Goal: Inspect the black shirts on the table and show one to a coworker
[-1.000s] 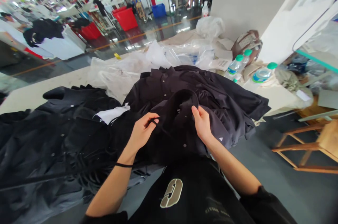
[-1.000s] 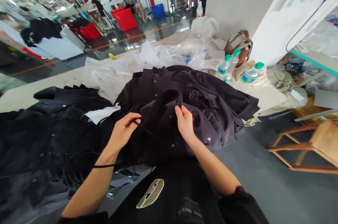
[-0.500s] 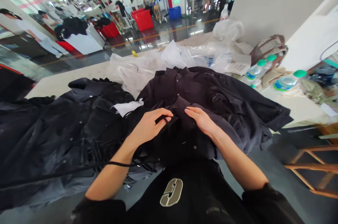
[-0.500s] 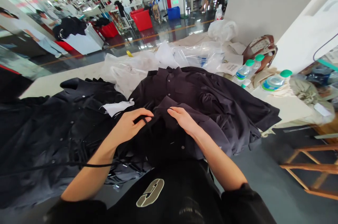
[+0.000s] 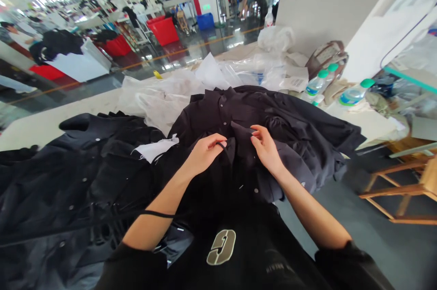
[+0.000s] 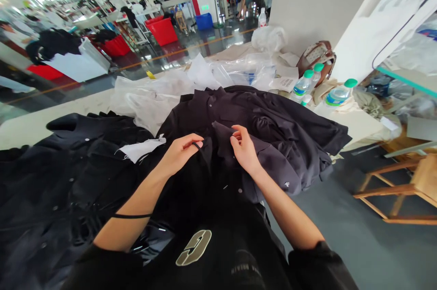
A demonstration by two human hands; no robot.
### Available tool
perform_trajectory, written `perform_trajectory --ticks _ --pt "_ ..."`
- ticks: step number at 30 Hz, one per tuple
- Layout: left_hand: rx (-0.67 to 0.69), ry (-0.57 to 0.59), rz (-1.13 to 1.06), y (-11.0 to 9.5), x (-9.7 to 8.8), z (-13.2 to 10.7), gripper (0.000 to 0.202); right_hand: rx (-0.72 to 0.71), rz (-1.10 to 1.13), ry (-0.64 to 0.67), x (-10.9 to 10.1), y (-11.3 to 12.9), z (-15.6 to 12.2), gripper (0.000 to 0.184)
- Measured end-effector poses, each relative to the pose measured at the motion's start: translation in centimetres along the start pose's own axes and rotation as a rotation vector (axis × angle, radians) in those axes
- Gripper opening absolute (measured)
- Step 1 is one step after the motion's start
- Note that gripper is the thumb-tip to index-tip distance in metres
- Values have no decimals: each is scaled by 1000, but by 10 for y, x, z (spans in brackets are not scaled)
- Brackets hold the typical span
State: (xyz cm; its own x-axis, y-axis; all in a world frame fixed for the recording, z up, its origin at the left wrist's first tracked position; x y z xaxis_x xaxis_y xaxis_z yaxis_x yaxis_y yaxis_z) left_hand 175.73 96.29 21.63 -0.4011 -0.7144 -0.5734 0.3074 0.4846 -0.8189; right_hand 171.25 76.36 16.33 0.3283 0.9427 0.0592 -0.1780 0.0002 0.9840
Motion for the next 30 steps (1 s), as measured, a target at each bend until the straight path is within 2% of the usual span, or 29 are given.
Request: perform_trajectory --ticks 2,4,7,9,12,18,20,22,24,27,28,30 --pt "-38 21 -71 5 2 3 23 -239 -158 -99 -7 28 -10 31" --pt "-43 46 -133 4 3 5 25 -338 -238 -29 2 46 -19 28" --pt "36 77 -131 -10 6 6 22 -309 -339 163 26 55 -22 17" --pt "105 106 -79 -21 10 6 19 -300 -385 226 38 58 -22 9" --pt "178 91 -15 -31 13 4 20 -283 -341 274 48 61 -23 16" --pt "279 -154 69 -35 -5 -10 11 -287 -333 281 56 60 -18 23" --pt "269 -330 149 -34 -14 -27 10 -289 -326 252 57 60 -13 28" --pt "285 -453 253 -32 -11 -51 8 -288 -302 203 55 63 -8 31" --pt "310 -413 386 -22 11 -73 12 -297 -273 139 51 69 -4 35" --pt "223 -246 665 17 50 -95 35 -318 -232 51 43 79 -1 45" --pt "159 -212 746 34 55 -99 38 -321 -216 33 40 81 -1 48" --pt "40 -165 798 65 50 -105 28 -333 -190 7 35 83 1 50"
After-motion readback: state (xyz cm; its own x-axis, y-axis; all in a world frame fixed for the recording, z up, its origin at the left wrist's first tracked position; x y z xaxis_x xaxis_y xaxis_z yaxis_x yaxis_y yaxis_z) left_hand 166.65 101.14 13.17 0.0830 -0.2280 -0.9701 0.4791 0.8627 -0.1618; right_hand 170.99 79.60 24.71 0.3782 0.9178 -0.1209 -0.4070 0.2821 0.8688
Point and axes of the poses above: each hand's wrist, its own z-axis towards the middle knuckle, its own x-axis out of the palm, y = z × x, the point moved 8 cm from there along z, towards the middle knuckle, and after that the axes turned 7 degrees about z, right-handed, at the moved point
